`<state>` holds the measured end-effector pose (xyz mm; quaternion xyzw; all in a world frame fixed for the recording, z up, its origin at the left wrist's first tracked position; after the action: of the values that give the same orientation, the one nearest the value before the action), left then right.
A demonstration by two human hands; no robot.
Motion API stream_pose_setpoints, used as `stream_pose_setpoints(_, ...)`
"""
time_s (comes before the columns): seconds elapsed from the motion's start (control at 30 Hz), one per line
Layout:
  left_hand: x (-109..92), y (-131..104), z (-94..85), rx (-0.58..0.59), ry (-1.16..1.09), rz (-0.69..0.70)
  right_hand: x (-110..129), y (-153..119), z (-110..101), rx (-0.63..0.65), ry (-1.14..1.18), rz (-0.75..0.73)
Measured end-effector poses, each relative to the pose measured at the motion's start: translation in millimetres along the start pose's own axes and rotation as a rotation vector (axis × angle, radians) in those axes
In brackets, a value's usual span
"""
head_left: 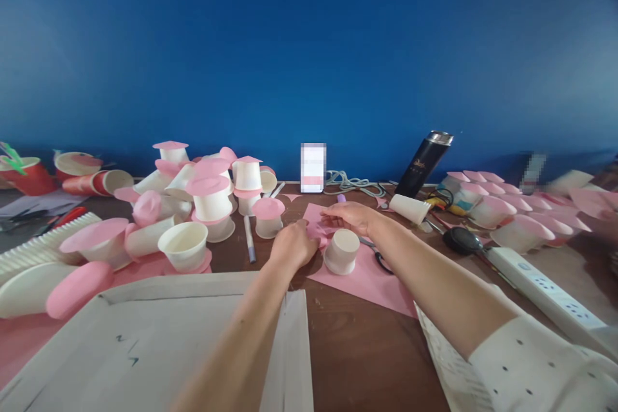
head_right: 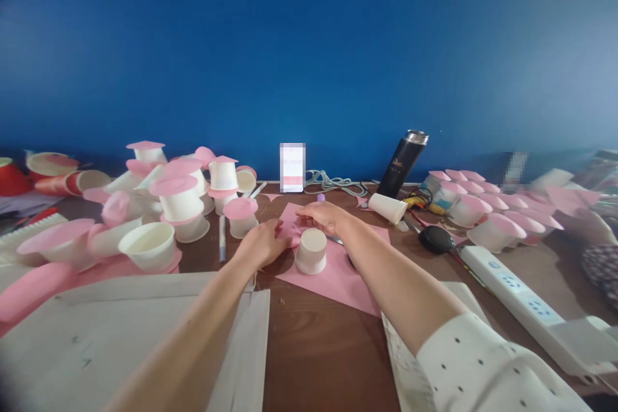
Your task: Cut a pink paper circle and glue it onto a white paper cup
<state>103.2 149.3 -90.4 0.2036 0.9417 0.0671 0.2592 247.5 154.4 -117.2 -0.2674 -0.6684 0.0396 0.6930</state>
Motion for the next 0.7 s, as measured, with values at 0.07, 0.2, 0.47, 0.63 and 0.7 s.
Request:
stream_pose_setpoints(0.07, -2, -1, 0.3, 0.027, 0.012, 0.037, -1, 1, -1, -0.004, 0.008, -0.003)
stream_pose_setpoints(0.2, -7, -6, 2.2, 0.024, 0.088, 0.118, -2, 2, 0, -0.008, 0.017, 0.003)
stream_pose_setpoints(0.47, -16, -14, -2.5, -0.023, 0.191, 0.216, -4, 2, 3, -0.001, 0.019, 0.020)
stream_pose_setpoints(0.63, -20, -15, -2.7, -0.038, 0.206, 0.279, -6, 1, 1, -0.011, 0.030, 0.024)
stream_pose_setpoints(0.7, -21, -15, -2.8, -0.056, 0.206, 0.296, -6, 1, 1, -0.017, 0.038, 0.027)
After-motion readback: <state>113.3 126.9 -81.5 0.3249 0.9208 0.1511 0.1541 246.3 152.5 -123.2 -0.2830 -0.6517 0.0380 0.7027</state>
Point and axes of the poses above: each hand's wrist, its own y-axis towards the middle knuckle, its own z-axis out of the palm, x = y × z, the point moved 9 cm from there along y, towards the middle knuckle, and after that the axes turned 14 degrees about -x, right-handed, at the moved point
